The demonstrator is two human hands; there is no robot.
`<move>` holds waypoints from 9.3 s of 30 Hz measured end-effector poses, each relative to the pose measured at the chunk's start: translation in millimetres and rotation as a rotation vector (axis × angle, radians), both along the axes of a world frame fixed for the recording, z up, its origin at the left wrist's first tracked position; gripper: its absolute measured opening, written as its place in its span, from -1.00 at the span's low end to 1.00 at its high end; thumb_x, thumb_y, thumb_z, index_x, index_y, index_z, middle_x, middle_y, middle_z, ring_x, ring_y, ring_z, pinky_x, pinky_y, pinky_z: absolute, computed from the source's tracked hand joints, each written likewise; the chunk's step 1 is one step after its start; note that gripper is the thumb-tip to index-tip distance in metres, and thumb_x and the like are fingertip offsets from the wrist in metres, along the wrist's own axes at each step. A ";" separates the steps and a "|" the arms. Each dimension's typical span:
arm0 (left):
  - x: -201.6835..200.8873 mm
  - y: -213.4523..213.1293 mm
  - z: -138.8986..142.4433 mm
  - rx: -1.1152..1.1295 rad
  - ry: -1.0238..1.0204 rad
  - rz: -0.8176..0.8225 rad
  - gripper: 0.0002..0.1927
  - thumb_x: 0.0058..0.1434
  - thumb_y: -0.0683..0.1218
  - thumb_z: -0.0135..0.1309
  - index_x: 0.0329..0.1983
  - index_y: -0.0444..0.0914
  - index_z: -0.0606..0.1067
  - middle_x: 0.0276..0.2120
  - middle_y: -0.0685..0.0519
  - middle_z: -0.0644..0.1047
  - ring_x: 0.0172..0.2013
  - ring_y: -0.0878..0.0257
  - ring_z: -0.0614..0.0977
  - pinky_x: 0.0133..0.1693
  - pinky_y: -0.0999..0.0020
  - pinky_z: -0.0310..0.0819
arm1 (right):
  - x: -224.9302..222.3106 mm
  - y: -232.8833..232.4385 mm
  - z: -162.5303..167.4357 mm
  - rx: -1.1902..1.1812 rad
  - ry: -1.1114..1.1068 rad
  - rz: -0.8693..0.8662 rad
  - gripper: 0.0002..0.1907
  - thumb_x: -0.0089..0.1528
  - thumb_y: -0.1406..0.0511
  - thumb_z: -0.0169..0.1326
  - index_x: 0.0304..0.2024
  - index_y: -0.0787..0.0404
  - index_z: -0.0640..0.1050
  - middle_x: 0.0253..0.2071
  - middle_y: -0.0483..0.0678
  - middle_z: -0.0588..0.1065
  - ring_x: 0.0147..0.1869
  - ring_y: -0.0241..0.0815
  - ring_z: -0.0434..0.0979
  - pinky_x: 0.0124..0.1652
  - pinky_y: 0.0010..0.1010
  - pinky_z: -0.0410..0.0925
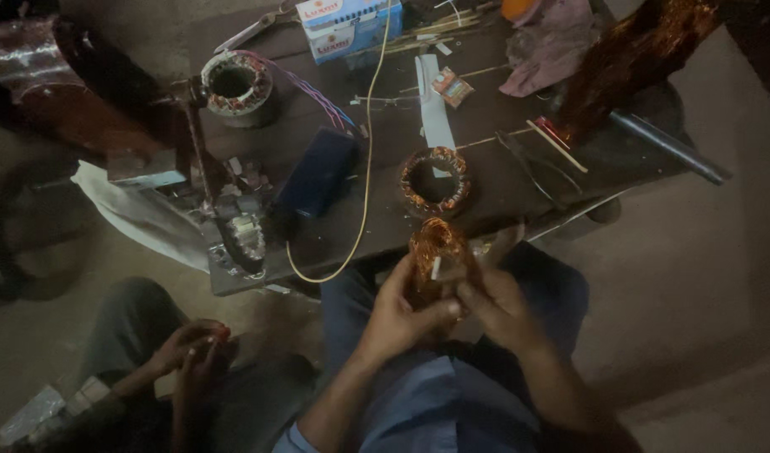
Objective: The person sits on the floor and winds copper wire around a toroidal core using both hands. They repeatedly adjust the coil and pull the wire to maintain tension, occasionally using pliers to cut or secure the wire.
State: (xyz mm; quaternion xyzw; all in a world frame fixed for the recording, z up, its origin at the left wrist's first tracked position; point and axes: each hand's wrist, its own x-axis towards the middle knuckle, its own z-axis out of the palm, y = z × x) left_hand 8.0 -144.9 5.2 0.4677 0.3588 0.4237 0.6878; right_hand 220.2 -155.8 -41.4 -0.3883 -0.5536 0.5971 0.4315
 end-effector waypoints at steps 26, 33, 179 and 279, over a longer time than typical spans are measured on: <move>-29.1 9.0 -39.4 0.005 0.002 0.018 -0.79 0.49 -0.09 0.08 -0.23 -0.32 0.50 -0.43 0.16 0.46 -0.40 0.43 0.43 -0.35 0.45 0.34 | 14.4 19.7 32.1 -0.106 -0.136 -0.133 -0.46 0.21 0.42 0.15 0.25 0.40 0.41 0.01 0.04 0.54 0.05 -0.19 0.56 -0.04 -0.34 0.48; -26.8 6.5 -24.1 -0.003 0.232 -0.095 -0.77 0.36 -0.11 0.08 0.01 -0.30 0.55 -0.29 0.07 0.62 -0.27 0.35 0.61 -0.23 0.37 0.54 | -4.0 30.1 75.0 0.035 -0.535 -0.009 -0.35 0.19 0.37 0.12 0.35 0.20 0.33 0.16 0.11 0.51 0.14 -0.06 0.63 -0.09 -0.31 0.54; -31.8 -9.3 -59.7 -0.281 0.103 -0.070 -0.69 0.43 0.02 -0.04 -0.27 -0.29 0.56 -0.45 0.10 0.58 -0.41 0.35 0.56 -0.33 0.39 0.47 | -2.3 15.5 6.2 0.376 -0.547 0.053 -0.78 0.27 0.23 0.15 -0.16 0.23 0.66 -0.33 -0.04 0.66 -0.28 -0.18 0.70 -0.30 -0.34 0.48; -30.3 -13.3 -24.5 0.003 0.302 0.048 -0.58 0.45 -0.02 -0.08 0.29 -0.29 0.47 -0.07 -0.18 0.62 -0.05 0.09 0.62 -0.01 0.27 0.52 | -10.4 14.6 39.9 0.240 -0.595 0.075 -0.55 0.19 0.20 0.24 0.09 0.25 0.55 -0.25 0.03 0.64 -0.24 -0.21 0.70 -0.25 -0.36 0.53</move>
